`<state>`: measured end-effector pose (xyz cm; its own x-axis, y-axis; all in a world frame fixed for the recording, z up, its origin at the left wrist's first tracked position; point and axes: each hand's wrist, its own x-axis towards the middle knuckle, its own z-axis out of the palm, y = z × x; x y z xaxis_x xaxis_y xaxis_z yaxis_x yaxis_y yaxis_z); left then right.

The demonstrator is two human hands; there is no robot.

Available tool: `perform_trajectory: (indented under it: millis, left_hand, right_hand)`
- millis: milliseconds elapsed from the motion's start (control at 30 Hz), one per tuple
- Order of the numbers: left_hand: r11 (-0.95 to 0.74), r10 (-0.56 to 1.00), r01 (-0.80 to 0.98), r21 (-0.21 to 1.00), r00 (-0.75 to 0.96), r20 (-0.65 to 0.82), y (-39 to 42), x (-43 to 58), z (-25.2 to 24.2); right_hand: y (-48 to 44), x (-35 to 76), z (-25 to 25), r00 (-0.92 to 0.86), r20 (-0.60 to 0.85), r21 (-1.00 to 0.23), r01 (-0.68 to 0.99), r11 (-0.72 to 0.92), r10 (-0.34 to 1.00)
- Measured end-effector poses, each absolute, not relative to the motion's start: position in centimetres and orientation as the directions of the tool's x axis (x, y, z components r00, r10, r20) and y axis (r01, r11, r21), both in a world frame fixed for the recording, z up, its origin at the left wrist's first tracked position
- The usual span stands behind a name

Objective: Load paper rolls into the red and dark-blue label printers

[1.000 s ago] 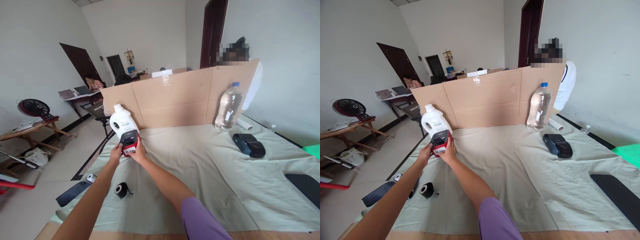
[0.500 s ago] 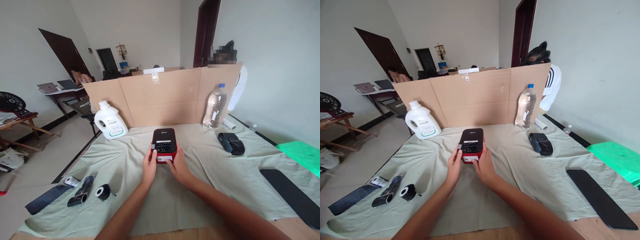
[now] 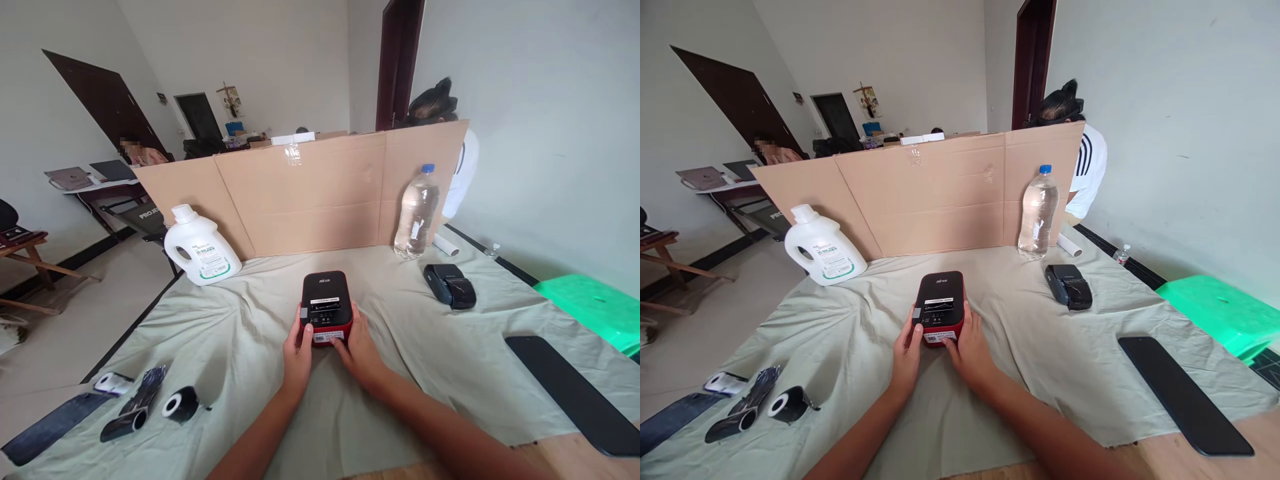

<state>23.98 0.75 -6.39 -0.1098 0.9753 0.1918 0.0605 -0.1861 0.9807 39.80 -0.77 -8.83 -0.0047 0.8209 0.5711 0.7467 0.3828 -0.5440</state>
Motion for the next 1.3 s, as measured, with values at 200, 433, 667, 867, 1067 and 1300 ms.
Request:
perform_trajectory:
  millis: [200, 433, 667, 867, 1067, 1300]
  left_hand:
    - [-0.197, 0.973, 0.065, 0.978, -0.110, 0.203, 0.8, 24.1, -6.5]
    - [-0.201, 0.970, 0.105, 0.974, -0.117, 0.213, 0.1, 24.0, -6.5]
    - [-0.305, 0.944, 0.116, 0.945, -0.095, 0.317, 0.8, 23.2, -7.1]
    - [-0.434, 0.893, 0.223, 0.873, -0.020, 0.449, 1.8, 22.1, -7.0]
    - [-0.465, 0.878, 0.301, 0.832, 0.035, 0.478, 2.5, 21.6, -6.7]
    - [-0.473, 0.869, 0.330, 0.817, 0.024, 0.494, 2.5, 21.2, -7.2]
  right_hand:
    - [-0.8, 40.5, -8.4, -0.019, 0.555, -0.560, 0.731, 0.390, 0.832]
    - [-0.9, 40.9, -7.8, -0.034, 0.526, -0.602, 0.691, 0.400, 0.850]
    - [-0.8, 41.1, -7.6, -0.012, 0.482, -0.678, 0.629, 0.381, 0.876]
    - [-0.5, 41.8, -7.0, -0.013, 0.448, -0.723, 0.583, 0.371, 0.894]
    - [-0.3, 42.2, -6.1, -0.028, 0.424, -0.717, 0.600, 0.355, 0.905]
    - [0.0, 42.8, -5.8, -0.092, 0.414, -0.651, 0.666, 0.365, 0.906]
